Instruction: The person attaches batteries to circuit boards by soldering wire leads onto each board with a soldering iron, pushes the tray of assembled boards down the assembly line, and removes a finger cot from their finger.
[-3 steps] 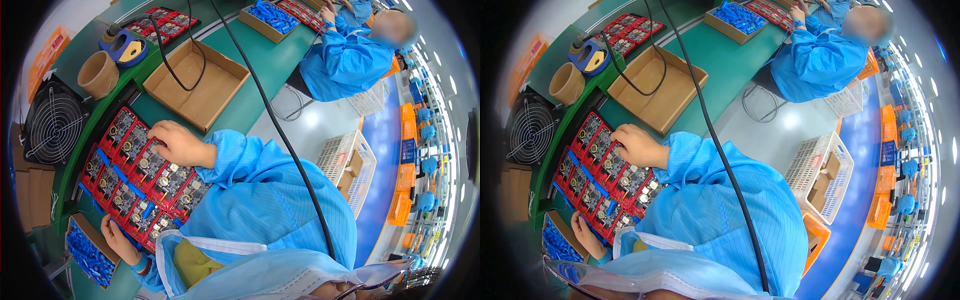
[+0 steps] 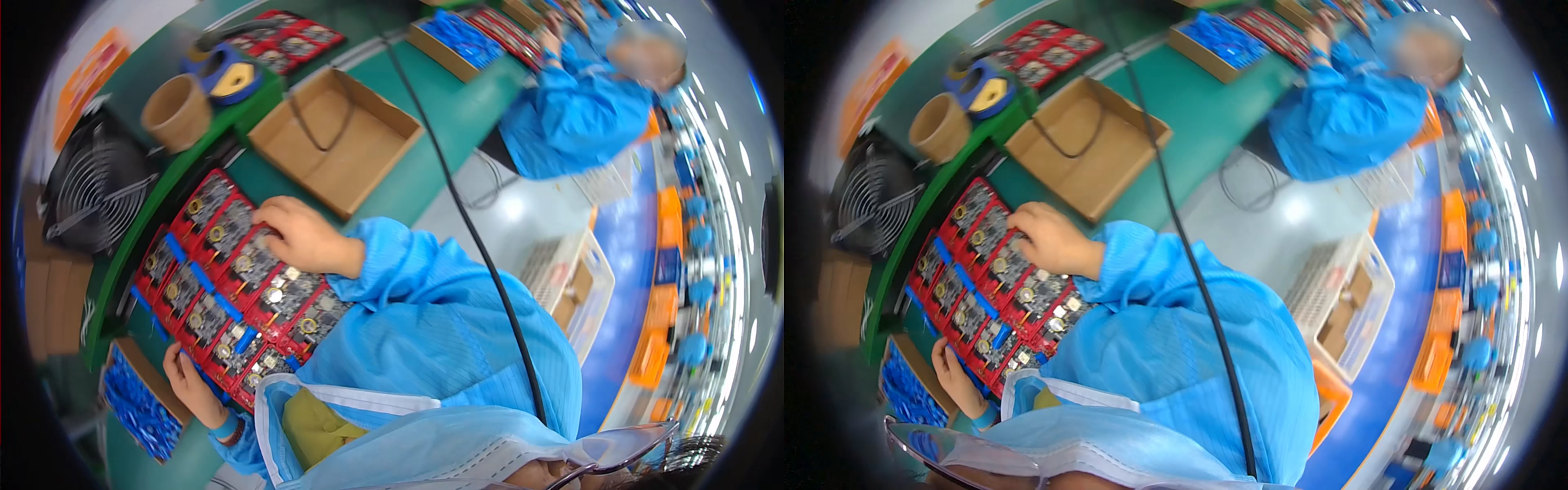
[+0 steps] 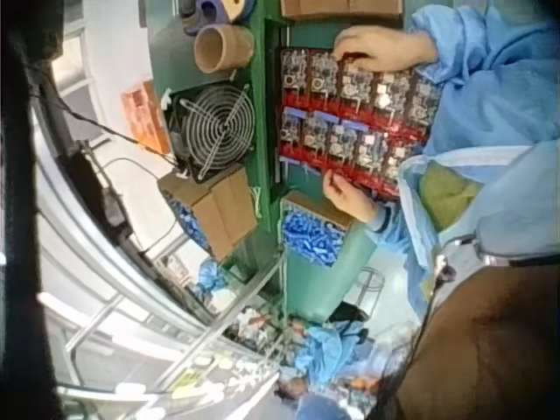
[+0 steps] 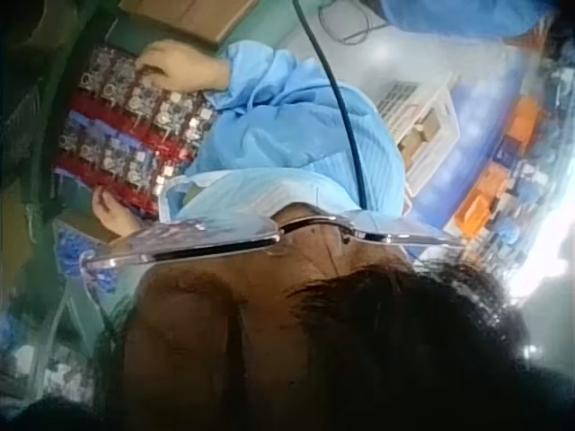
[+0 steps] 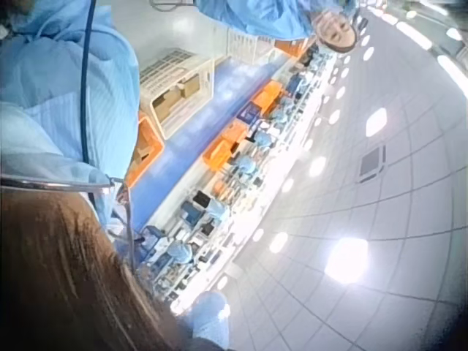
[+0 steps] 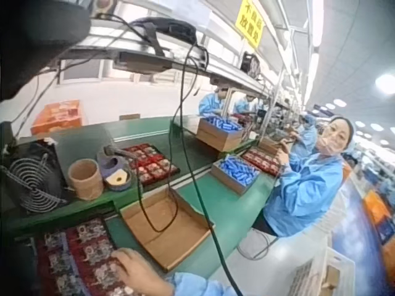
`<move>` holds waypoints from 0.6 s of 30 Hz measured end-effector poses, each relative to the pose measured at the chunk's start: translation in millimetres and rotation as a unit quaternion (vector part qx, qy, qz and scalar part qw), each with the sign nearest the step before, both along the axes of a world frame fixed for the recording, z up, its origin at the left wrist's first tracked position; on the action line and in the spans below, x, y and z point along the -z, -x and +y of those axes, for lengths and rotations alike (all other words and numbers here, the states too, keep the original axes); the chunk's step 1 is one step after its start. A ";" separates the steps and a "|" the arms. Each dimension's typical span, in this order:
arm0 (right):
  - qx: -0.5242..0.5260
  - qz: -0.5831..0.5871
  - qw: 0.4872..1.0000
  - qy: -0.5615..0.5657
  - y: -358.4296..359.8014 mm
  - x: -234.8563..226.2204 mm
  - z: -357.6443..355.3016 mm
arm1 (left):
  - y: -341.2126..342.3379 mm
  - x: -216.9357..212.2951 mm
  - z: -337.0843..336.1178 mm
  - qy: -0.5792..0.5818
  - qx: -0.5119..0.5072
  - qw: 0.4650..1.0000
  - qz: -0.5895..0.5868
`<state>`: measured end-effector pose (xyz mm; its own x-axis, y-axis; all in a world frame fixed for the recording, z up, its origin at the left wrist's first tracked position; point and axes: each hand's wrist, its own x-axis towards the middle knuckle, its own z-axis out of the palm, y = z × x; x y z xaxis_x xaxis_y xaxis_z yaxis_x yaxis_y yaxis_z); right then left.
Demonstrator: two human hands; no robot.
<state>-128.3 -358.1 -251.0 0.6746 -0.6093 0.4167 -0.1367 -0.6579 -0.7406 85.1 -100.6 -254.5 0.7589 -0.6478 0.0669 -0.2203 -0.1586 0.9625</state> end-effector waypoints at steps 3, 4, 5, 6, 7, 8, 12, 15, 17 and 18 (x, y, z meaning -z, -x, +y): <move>0.009 0.001 0.999 0.040 -9.0 6.9 7.9 | 0.4 -3.4 10.0 -0.068 -0.052 0.990 -0.108; 0.010 0.024 0.999 0.039 -8.7 12.0 7.5 | 5.6 -10.2 6.9 -0.085 -0.062 0.985 -0.136; 0.010 0.042 0.999 0.010 -6.9 10.1 9.1 | 2.6 -3.6 6.7 -0.049 -0.051 0.988 -0.138; 0.008 0.040 0.999 0.030 -5.2 12.5 8.6 | 4.7 -10.0 4.0 -0.080 -0.069 0.977 -0.186; 0.005 0.046 0.999 0.000 -0.2 15.4 6.9 | 4.8 -11.7 0.9 -0.051 -0.059 0.974 -0.214; 0.002 0.027 0.999 -0.024 4.8 17.6 6.0 | 4.1 -9.1 0.4 -0.044 -0.052 0.970 -0.232; -0.025 -0.007 0.994 -0.102 9.2 13.7 7.5 | 3.3 8.0 4.0 0.013 -0.060 0.972 -0.227; 0.016 -0.016 0.979 -0.203 7.8 9.0 10.2 | 8.2 -0.2 4.5 -0.006 -0.046 0.983 -0.175; 0.021 0.020 0.978 -0.206 9.9 24.0 -9.3 | 9.5 0.0 5.4 -0.011 -0.055 0.983 -0.173; 0.006 0.018 0.978 -0.208 5.3 28.7 -18.2 | 10.5 -5.3 9.6 -0.017 -0.066 0.983 -0.170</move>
